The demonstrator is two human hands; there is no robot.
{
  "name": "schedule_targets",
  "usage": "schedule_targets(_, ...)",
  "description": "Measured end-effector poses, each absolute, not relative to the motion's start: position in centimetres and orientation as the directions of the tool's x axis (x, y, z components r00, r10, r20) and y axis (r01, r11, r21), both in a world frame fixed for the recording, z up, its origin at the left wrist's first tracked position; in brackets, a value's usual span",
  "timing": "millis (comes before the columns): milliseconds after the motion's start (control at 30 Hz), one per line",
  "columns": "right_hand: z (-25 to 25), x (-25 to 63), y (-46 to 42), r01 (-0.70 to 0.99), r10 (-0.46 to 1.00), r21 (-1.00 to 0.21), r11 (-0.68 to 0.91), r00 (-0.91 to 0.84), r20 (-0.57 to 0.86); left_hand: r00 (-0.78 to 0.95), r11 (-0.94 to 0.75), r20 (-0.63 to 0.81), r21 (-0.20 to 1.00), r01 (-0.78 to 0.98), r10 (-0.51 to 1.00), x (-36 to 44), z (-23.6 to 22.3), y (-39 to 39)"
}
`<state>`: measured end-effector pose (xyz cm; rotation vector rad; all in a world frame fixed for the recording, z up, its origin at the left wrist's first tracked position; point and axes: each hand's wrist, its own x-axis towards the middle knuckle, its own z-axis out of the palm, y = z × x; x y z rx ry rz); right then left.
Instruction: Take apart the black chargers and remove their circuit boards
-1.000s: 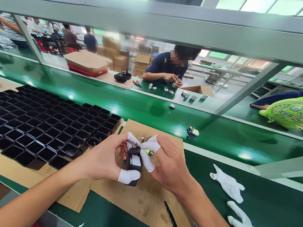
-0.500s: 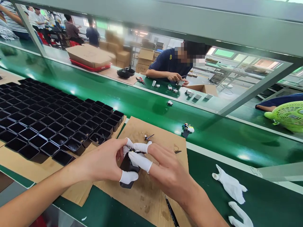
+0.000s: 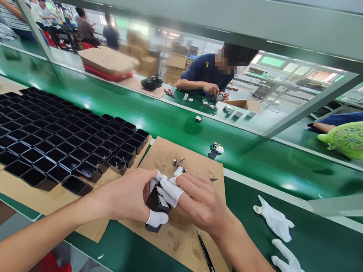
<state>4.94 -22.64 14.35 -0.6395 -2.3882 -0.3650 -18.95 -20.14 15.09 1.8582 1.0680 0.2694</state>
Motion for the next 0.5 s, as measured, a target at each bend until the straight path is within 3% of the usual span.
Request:
schedule_targets(200,13.72,5.14,-22.97,0.56,0.367,0.046,0.827,-0.6,0.711,0.593,-0.131,-0.225,0.858,0.496,0.774,-19.21,14.88,-20.51)
schedule_targets(500,14.06,5.56,-22.79,0.469,0.252,0.127,0.874,-0.661,0.707,0.661,0.035,-0.232,0.954,0.296,0.714,-19.69,15.68,-20.64)
